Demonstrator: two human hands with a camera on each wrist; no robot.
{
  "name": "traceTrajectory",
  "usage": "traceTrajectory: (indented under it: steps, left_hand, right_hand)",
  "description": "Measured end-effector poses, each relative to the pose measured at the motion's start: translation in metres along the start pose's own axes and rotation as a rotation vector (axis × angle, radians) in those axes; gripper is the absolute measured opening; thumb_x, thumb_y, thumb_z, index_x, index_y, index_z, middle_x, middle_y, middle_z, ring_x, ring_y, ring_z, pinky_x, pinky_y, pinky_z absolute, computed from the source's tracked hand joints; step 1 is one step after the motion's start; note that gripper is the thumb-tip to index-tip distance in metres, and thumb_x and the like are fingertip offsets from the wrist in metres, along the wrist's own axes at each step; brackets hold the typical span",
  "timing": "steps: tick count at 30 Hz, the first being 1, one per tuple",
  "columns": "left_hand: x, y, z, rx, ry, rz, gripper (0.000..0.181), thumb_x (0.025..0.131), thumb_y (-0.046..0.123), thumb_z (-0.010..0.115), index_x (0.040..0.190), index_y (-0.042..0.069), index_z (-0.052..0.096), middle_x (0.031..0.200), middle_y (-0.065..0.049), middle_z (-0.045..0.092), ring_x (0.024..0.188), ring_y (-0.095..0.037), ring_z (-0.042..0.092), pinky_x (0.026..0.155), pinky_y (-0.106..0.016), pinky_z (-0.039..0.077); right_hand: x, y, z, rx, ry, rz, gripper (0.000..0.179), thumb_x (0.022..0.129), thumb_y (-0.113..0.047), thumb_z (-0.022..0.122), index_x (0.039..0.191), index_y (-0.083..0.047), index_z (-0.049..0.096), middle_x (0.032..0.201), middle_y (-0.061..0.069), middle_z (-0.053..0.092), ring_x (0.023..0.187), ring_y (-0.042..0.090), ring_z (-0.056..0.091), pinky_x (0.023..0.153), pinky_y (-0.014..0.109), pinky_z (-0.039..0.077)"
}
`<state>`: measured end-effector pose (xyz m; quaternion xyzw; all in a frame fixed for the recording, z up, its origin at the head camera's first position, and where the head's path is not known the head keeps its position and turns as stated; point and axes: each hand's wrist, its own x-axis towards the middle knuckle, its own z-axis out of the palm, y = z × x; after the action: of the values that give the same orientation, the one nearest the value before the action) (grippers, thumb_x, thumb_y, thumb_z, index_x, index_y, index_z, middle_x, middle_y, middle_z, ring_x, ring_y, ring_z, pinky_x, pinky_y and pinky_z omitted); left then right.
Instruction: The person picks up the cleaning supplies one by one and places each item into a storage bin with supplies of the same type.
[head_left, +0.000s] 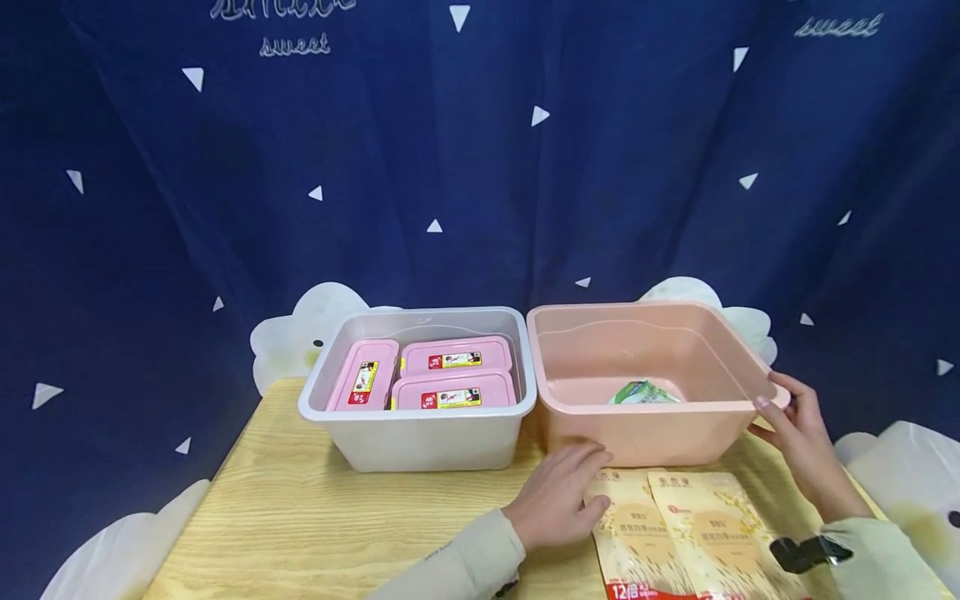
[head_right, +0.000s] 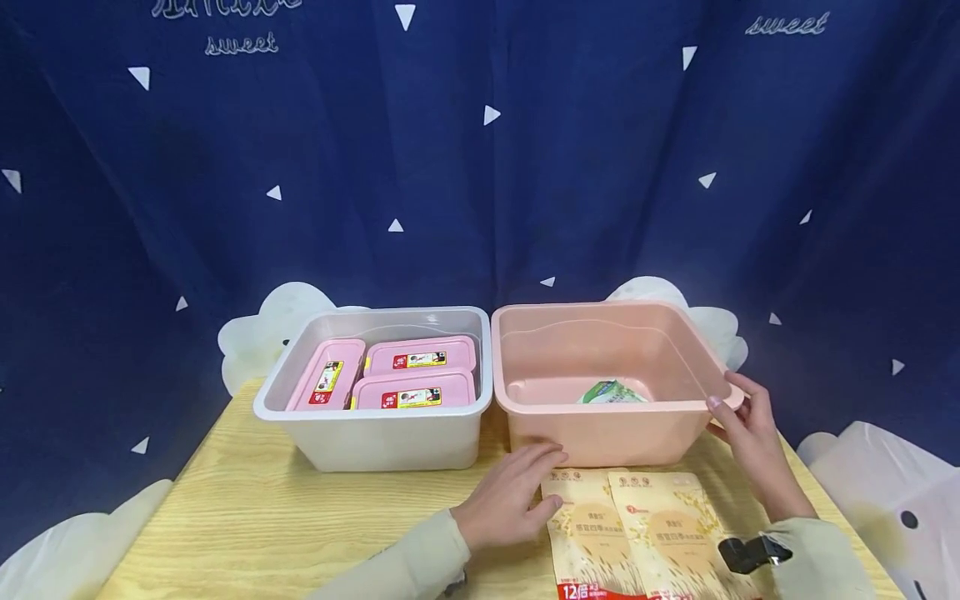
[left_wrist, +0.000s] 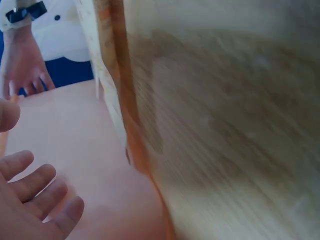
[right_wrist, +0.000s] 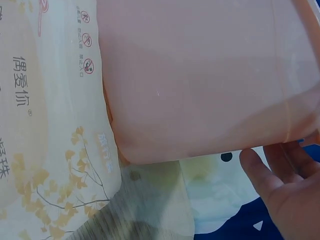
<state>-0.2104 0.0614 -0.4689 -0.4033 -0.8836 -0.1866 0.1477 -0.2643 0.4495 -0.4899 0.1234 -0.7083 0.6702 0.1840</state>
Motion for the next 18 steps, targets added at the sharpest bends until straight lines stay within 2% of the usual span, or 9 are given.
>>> traceTrajectory:
  steps: [4, 6, 7, 8, 10, 13, 14, 15, 18]
  left_hand:
    - [0.001, -0.005, 0.005, -0.014, -0.007, -0.024, 0.045, 0.087, 0.033, 0.051, 0.129, 0.018, 0.049, 0.134, 0.000, 0.049, 0.124, -0.016, 0.046, 0.099, -0.036, 0.041]
    - [0.000, -0.007, 0.008, -0.026, -0.002, -0.033, 0.040, 0.087, 0.032, 0.051, 0.125, 0.018, 0.053, 0.128, 0.002, 0.054, 0.120, -0.014, 0.050, 0.096, -0.033, 0.044]
    - [0.000, -0.008, 0.010, -0.037, 0.002, -0.040, 0.038, 0.087, 0.031, 0.051, 0.122, 0.018, 0.055, 0.125, 0.004, 0.056, 0.117, -0.012, 0.052, 0.094, -0.031, 0.045]
    - [-0.001, -0.009, 0.012, -0.047, 0.005, -0.051, 0.035, 0.087, 0.030, 0.051, 0.119, 0.018, 0.058, 0.121, 0.005, 0.059, 0.113, -0.011, 0.054, 0.092, -0.029, 0.046]
    - [-0.003, -0.011, 0.016, -0.081, 0.010, -0.089, 0.030, 0.086, 0.028, 0.052, 0.113, 0.019, 0.063, 0.112, 0.007, 0.063, 0.103, -0.008, 0.058, 0.086, -0.025, 0.047]
    - [-0.005, -0.012, 0.021, -0.152, 0.013, -0.206, 0.023, 0.085, 0.026, 0.054, 0.102, 0.019, 0.068, 0.100, 0.010, 0.066, 0.091, -0.004, 0.060, 0.078, -0.018, 0.046]
    - [-0.005, -0.012, 0.023, -0.178, 0.012, -0.255, 0.021, 0.084, 0.026, 0.055, 0.098, 0.019, 0.069, 0.096, 0.011, 0.066, 0.087, -0.003, 0.060, 0.074, -0.016, 0.045]
    - [-0.005, -0.012, 0.025, -0.205, 0.013, -0.304, 0.017, 0.083, 0.026, 0.056, 0.093, 0.020, 0.069, 0.090, 0.012, 0.065, 0.081, -0.002, 0.059, 0.069, -0.015, 0.044]
    - [-0.003, -0.012, 0.029, -0.271, 0.009, -0.443, 0.008, 0.080, 0.025, 0.059, 0.079, 0.021, 0.065, 0.073, 0.014, 0.058, 0.065, 0.001, 0.050, 0.056, -0.014, 0.036]
  right_hand:
    - [-0.001, -0.003, 0.002, -0.013, 0.004, 0.019, 0.055, 0.093, -0.006, 0.047, 0.141, -0.018, 0.022, 0.125, -0.007, 0.041, 0.100, -0.004, 0.054, 0.064, 0.016, 0.052]
    - [0.000, 0.001, -0.001, 0.028, -0.012, 0.002, 0.054, 0.093, -0.003, 0.044, 0.141, -0.018, 0.023, 0.127, -0.007, 0.039, 0.102, -0.002, 0.054, 0.064, 0.017, 0.052]
    - [-0.001, -0.001, 0.000, 0.008, -0.014, 0.027, 0.054, 0.094, -0.005, 0.044, 0.141, -0.020, 0.022, 0.128, -0.009, 0.038, 0.102, -0.003, 0.052, 0.065, 0.017, 0.051]
    - [-0.001, -0.002, 0.000, 0.041, -0.023, 0.026, 0.055, 0.093, -0.004, 0.045, 0.140, -0.020, 0.023, 0.130, -0.009, 0.037, 0.104, -0.002, 0.052, 0.067, 0.019, 0.052]
    - [0.001, 0.009, -0.007, 0.080, -0.033, -0.020, 0.055, 0.093, 0.000, 0.044, 0.141, -0.018, 0.024, 0.131, -0.007, 0.038, 0.105, -0.001, 0.054, 0.066, 0.020, 0.053]
    - [0.003, 0.015, -0.012, 0.053, -0.026, 0.003, 0.056, 0.093, -0.004, 0.046, 0.141, -0.020, 0.022, 0.130, -0.009, 0.038, 0.105, -0.002, 0.053, 0.066, 0.020, 0.053]
    - [0.004, 0.021, -0.015, 0.061, -0.021, -0.016, 0.056, 0.092, -0.003, 0.047, 0.141, -0.019, 0.023, 0.129, -0.007, 0.039, 0.105, -0.002, 0.054, 0.066, 0.021, 0.053]
    - [0.006, 0.028, -0.018, 0.050, -0.004, -0.027, 0.056, 0.093, -0.002, 0.046, 0.141, -0.017, 0.023, 0.127, -0.006, 0.040, 0.104, -0.002, 0.055, 0.063, 0.020, 0.053]
    - [0.005, 0.028, -0.017, 0.008, -0.006, -0.006, 0.056, 0.093, -0.006, 0.046, 0.142, -0.019, 0.022, 0.129, -0.007, 0.038, 0.105, -0.003, 0.053, 0.064, 0.019, 0.052]
